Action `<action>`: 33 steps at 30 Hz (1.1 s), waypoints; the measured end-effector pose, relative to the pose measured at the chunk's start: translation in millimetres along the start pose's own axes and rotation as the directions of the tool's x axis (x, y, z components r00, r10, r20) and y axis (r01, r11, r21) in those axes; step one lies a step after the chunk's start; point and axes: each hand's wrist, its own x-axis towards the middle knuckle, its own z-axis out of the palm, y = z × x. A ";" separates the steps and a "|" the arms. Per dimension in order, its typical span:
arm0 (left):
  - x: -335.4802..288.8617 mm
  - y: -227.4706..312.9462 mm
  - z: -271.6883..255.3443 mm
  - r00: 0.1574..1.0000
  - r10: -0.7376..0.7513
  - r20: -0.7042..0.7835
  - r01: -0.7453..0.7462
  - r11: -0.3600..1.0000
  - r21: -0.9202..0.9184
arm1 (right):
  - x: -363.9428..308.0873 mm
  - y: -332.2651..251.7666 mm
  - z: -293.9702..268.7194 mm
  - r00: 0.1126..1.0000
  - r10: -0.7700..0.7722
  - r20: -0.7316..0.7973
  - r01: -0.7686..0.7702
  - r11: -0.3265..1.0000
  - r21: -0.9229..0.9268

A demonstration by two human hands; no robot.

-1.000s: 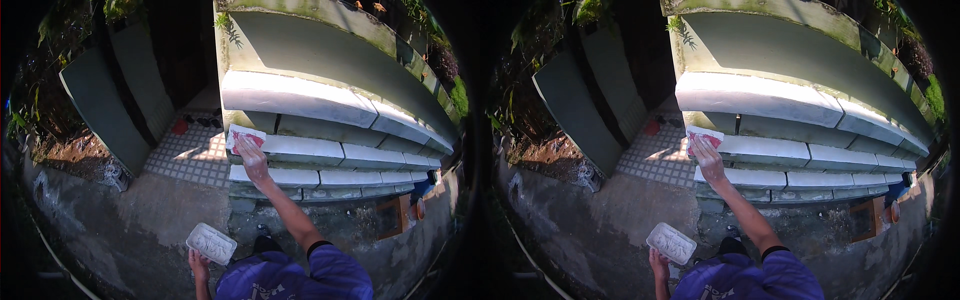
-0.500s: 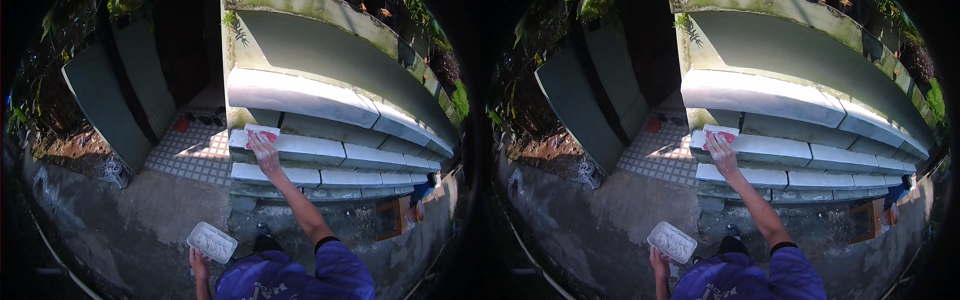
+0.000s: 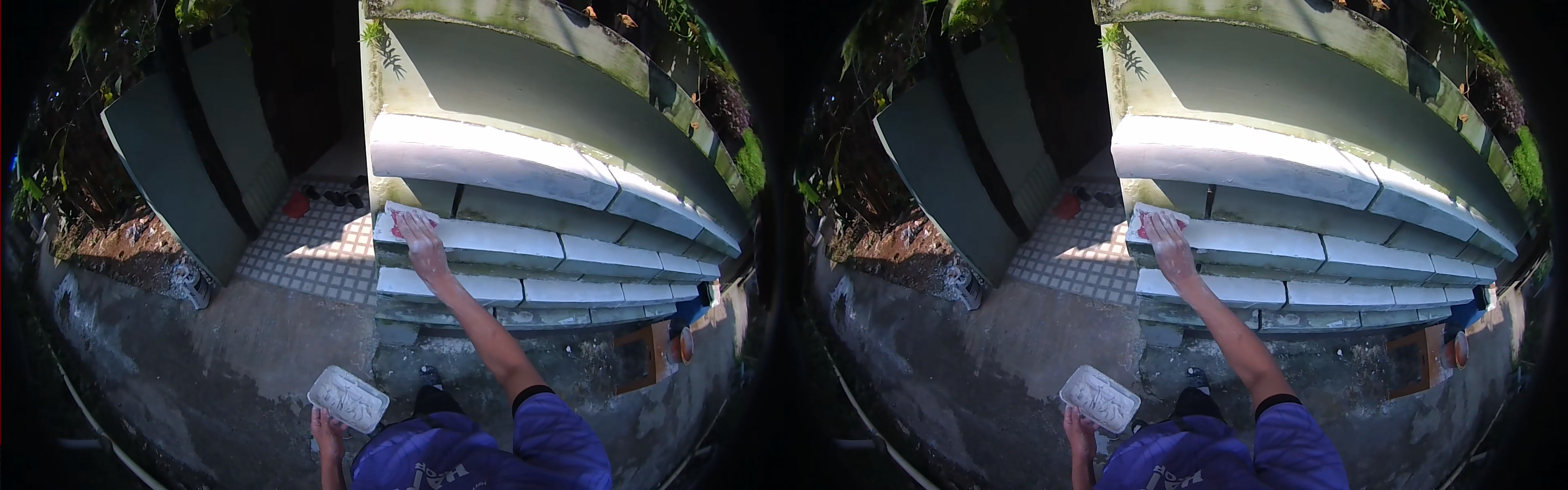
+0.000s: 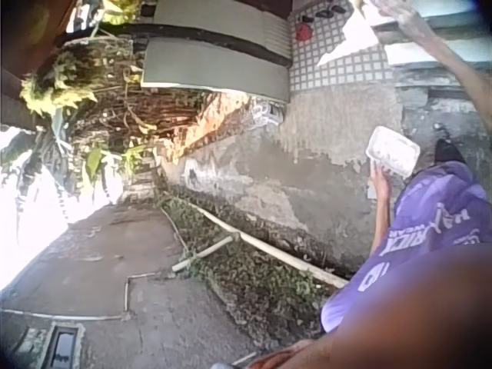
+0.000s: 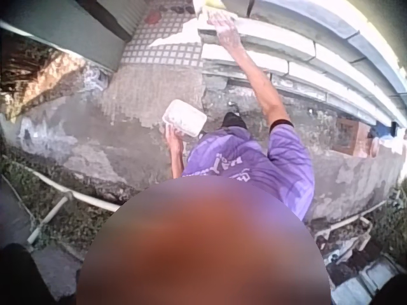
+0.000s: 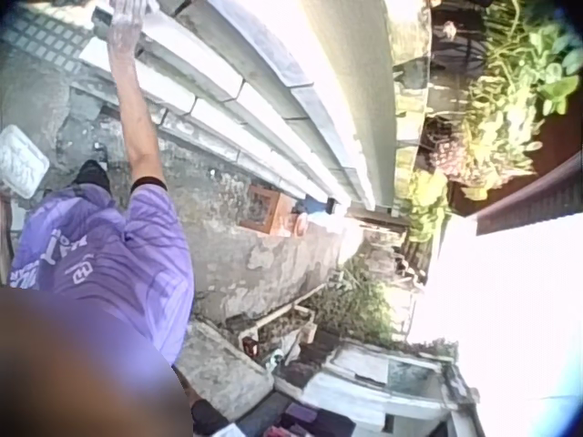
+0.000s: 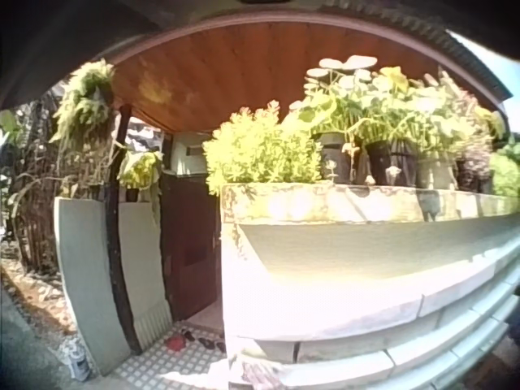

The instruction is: Smoothing white putty or plaster onto tiered concrete stairs or an exterior wall structure using a putty knife.

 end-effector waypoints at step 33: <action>-4.4 -1.2 -9.0 1.000 -0.026 0.015 0.027 0.998 -0.056 | 34.9 -56.0 15.9 0.995 0.102 0.012 -0.099 0.930 0.353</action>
